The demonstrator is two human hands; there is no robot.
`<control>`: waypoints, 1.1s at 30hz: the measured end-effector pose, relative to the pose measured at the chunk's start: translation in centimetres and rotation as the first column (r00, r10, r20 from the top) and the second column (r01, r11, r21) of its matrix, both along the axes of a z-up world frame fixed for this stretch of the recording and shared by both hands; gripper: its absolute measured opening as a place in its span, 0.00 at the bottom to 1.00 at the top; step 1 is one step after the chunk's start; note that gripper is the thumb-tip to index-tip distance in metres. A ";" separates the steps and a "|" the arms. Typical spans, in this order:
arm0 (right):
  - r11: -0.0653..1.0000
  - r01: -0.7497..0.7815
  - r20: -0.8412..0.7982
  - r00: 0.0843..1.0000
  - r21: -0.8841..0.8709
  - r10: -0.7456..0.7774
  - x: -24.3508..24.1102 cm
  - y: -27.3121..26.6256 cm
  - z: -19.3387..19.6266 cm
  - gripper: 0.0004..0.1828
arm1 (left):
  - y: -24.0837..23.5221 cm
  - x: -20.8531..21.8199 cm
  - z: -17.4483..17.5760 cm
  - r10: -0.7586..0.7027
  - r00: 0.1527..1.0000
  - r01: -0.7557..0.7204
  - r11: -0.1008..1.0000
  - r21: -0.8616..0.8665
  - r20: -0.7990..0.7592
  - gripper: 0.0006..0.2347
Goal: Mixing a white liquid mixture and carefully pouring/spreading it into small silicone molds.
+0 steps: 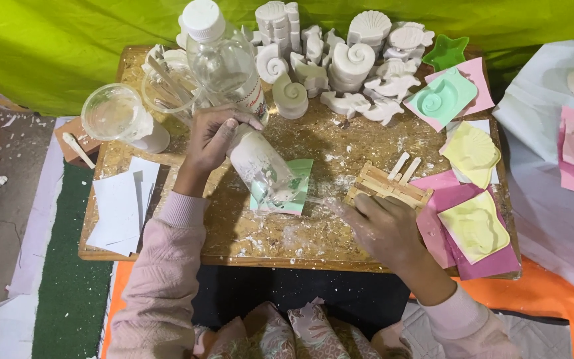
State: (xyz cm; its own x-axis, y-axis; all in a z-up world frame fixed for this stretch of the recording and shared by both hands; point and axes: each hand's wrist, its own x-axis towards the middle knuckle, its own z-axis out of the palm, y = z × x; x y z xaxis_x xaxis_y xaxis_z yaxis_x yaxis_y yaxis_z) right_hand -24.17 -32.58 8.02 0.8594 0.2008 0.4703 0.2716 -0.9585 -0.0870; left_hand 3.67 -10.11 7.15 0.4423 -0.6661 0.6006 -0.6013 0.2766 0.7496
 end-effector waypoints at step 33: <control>0.975 -0.081 -0.121 0.991 -0.208 0.057 2.7 2.0 4.7 0.11 | -0.2 -0.6 0.5 0.026 0.998 -0.034 0.986 -0.160 -0.050 0.22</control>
State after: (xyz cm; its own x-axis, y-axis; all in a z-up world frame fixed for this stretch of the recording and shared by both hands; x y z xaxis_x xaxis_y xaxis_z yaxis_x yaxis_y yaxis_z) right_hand -21.46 -30.60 12.76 0.8855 0.3459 0.3104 0.3376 -0.9377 0.0818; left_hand 3.11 -10.28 7.66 0.4913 -0.5483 0.6768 -0.5759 0.3785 0.7246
